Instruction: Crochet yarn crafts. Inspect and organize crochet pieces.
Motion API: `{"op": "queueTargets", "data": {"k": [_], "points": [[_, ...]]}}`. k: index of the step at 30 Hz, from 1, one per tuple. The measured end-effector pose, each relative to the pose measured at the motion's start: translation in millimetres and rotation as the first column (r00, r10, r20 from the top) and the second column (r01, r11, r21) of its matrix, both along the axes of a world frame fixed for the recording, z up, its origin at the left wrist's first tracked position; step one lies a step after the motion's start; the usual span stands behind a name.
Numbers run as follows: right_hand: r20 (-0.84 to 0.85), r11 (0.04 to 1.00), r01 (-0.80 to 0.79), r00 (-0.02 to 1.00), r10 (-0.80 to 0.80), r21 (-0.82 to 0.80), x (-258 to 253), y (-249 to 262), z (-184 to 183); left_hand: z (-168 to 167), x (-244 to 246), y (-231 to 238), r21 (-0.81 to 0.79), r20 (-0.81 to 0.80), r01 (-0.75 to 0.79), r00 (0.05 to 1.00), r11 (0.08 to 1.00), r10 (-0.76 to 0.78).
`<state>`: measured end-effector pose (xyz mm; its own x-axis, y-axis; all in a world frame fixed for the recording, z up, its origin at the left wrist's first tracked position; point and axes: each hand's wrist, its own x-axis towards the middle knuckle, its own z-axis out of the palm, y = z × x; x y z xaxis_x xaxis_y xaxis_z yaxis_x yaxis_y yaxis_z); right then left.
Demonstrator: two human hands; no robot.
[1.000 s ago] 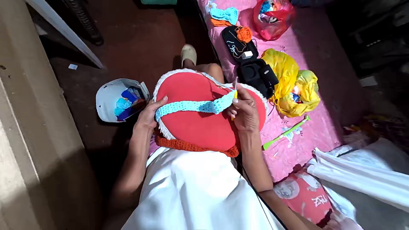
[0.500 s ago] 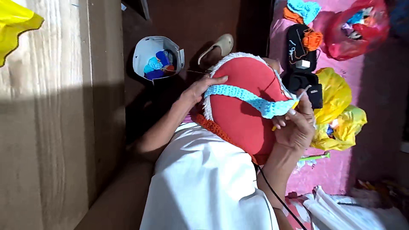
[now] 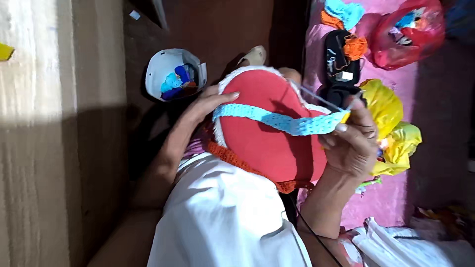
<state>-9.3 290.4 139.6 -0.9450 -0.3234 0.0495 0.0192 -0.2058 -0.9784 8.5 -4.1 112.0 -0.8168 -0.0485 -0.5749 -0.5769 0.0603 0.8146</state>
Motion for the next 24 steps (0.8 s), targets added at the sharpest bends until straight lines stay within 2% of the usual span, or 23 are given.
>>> {"op": "queueTargets", "data": {"k": [1, 2, 3, 5, 6, 8, 9, 11, 13, 14, 15, 17, 19, 21, 23, 24], "points": [[-0.009, 1.000, -0.001, 1.000, 0.001, 0.013, -0.8, 1.1, -1.1, -50.0, -4.4, -9.0, -0.165, -0.266, -0.009, 0.963, 0.986, -0.035], [-0.006, 1.000, 0.004, 1.000, -0.004, 0.012, -1.6, 2.3, -3.1, -76.9, -15.6, -20.3, -0.268, -0.387, -0.014, 0.917, 0.963, -0.094], [0.003, 1.000, 0.013, 1.000, -0.013, 0.001, -2.7, 4.1, -6.3, -78.4, -25.4, -27.4, -0.331, -0.435, -0.020, 0.891, 0.943, -0.134], [0.012, 0.999, 0.032, 0.999, -0.032, -0.019, -4.6, 6.8, -11.2, -47.6, -34.5, -21.6, -0.361, -0.549, -0.076, 0.823, 0.930, -0.146], [0.013, 0.999, 0.047, 0.999, -0.046, -0.025, -4.7, 7.2, -10.8, -30.0, -36.0, -12.5, -0.344, -0.616, -0.057, 0.767, 0.937, -0.179], [-0.007, 0.998, 0.057, 0.998, -0.058, -0.032, -4.2, 7.6, -4.8, -5.9, -43.3, 13.5, -0.269, -0.723, 0.082, 0.641, 0.960, -0.257], [-0.020, 0.998, 0.059, 0.998, -0.060, -0.034, -3.8, 8.3, -0.2, 0.4, -48.5, 28.3, -0.235, -0.745, 0.198, 0.592, 0.952, -0.307], [-0.049, 0.997, 0.077, 0.996, -0.078, -0.016, -1.5, 9.9, 9.8, 4.2, -60.2, 56.8, -0.194, -0.769, 0.445, 0.485, 0.874, -0.417], [-0.089, 0.994, 0.113, 0.990, -0.111, 0.014, 1.6, 13.4, 16.1, 5.2, -70.1, 80.1, -0.071, -0.762, 0.667, 0.443, 0.741, -0.472], [-0.107, 0.991, 0.134, 0.986, -0.130, 0.026, 3.3, 16.0, 17.4, 3.8, -74.1, 89.0, 0.000, -0.742, 0.735, 0.454, 0.678, -0.492], [-0.121, 0.987, 0.154, 0.981, -0.149, 0.037, 5.3, 19.0, 17.6, 0.2, -77.2, 96.3, 0.055, -0.724, 0.764, 0.475, 0.643, -0.501], [-0.147, 0.981, 0.183, 0.974, -0.173, 0.058, 8.7, 25.8, 14.8, -6.6, -80.7, 104.4, 0.086, -0.699, 0.741, 0.521, 0.666, -0.490], [-0.161, 0.971, 0.223, 0.965, -0.209, 0.080, 11.2, 32.3, 8.7, -7.0, -84.2, 103.7, -0.005, -0.660, 0.691, 0.541, 0.723, -0.521], [-0.169, 0.954, 0.274, 0.953, -0.251, 0.124, 13.0, 38.2, 2.1, -5.4, -90.4, 97.4, -0.137, -0.617, 0.665, 0.522, 0.734, -0.588], [-0.199, 0.939, 0.297, 0.944, -0.261, 0.176, 13.5, 44.4, -4.6, -0.3, -98.3, 89.2, -0.149, -0.584, 0.703, 0.505, 0.696, -0.635], [-0.225, 0.937, 0.294, 0.942, -0.250, 0.190, 13.0, 47.2, -8.1, 3.6, -101.8, 85.8, -0.102, -0.577, 0.730, 0.509, 0.675, -0.638]]}}
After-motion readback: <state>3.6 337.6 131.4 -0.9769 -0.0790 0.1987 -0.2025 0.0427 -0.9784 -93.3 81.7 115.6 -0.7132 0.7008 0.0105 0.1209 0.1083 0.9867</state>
